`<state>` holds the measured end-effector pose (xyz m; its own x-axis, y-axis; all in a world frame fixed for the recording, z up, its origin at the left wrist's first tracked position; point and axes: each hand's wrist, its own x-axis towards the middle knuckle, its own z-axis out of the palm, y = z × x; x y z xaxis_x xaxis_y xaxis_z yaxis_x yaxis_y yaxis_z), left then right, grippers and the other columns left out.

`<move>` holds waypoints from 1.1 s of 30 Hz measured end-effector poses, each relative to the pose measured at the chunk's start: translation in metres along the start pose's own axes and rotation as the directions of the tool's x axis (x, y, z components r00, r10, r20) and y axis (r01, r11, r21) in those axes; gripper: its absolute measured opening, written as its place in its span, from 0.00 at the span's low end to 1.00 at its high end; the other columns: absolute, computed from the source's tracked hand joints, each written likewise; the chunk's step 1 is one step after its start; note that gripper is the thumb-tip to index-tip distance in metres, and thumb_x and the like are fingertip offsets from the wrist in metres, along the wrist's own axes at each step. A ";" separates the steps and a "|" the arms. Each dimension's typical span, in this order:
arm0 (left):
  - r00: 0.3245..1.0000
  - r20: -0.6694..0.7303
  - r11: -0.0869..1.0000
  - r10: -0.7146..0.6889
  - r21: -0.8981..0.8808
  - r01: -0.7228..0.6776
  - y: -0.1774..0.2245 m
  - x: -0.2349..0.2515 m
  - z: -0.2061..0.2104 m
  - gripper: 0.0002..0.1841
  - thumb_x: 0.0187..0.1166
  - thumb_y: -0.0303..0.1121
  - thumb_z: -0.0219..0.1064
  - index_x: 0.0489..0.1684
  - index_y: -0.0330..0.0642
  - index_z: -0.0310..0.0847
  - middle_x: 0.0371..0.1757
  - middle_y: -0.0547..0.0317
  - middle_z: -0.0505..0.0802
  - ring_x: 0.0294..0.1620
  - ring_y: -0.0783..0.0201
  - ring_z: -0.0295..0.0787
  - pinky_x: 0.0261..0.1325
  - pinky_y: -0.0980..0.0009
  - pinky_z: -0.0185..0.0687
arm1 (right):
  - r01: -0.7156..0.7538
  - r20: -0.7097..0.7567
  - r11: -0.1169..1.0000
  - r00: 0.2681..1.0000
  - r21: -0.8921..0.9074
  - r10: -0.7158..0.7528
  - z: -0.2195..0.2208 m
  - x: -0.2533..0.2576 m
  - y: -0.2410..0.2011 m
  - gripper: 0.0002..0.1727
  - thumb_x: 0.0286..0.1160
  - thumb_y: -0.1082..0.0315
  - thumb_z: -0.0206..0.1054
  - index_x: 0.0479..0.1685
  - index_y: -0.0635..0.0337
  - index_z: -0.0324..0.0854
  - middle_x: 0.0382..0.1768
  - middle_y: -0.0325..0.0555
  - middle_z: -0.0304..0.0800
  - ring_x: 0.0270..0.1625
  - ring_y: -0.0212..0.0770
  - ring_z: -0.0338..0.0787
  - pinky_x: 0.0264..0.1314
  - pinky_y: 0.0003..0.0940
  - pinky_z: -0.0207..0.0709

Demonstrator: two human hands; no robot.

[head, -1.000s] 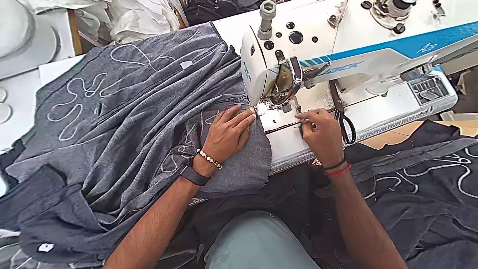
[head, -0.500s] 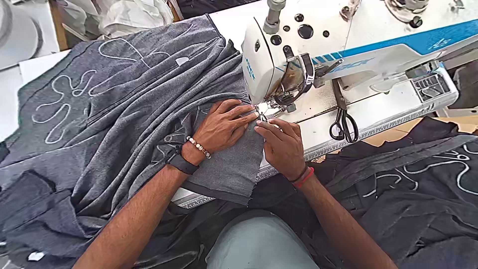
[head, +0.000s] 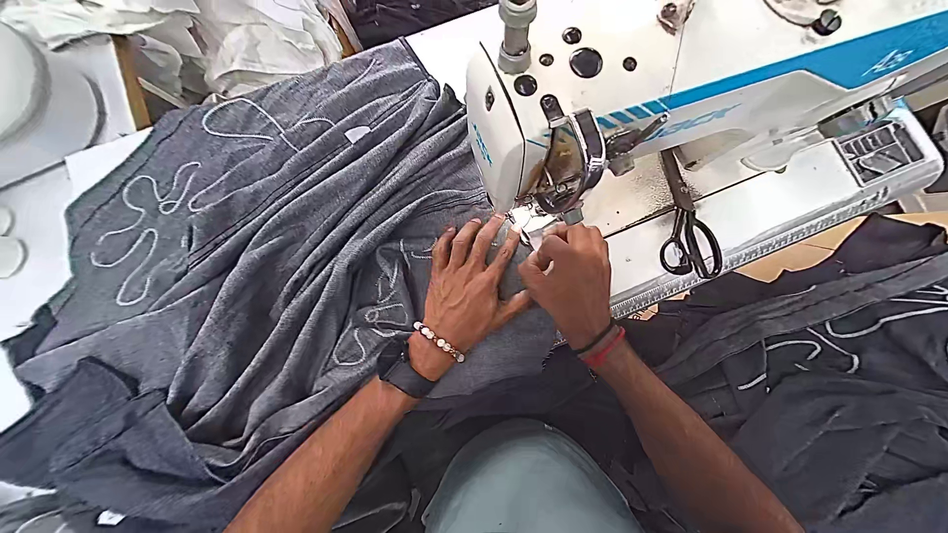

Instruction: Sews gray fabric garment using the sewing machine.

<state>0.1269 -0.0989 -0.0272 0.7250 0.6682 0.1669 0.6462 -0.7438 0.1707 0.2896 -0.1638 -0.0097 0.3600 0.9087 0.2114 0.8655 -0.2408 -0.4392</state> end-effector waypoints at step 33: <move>0.993 -0.067 0.995 0.094 0.034 -0.091 -0.008 0.001 -0.005 0.23 0.89 0.43 0.51 0.77 0.55 0.81 0.82 0.57 0.81 0.86 0.51 0.67 0.86 0.52 0.61 | -0.251 0.251 0.930 0.950 0.270 0.183 -0.010 -0.060 -0.027 0.29 0.78 0.54 0.61 0.77 0.58 0.77 0.21 0.41 0.87 0.24 0.43 0.88 0.28 0.45 0.81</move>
<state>0.1212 -0.0920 -0.0239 0.7646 0.5952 0.2471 0.5849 -0.8019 0.1219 0.2482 -0.2152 -0.0015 0.4134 0.9051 -0.0992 0.6202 -0.3597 -0.6972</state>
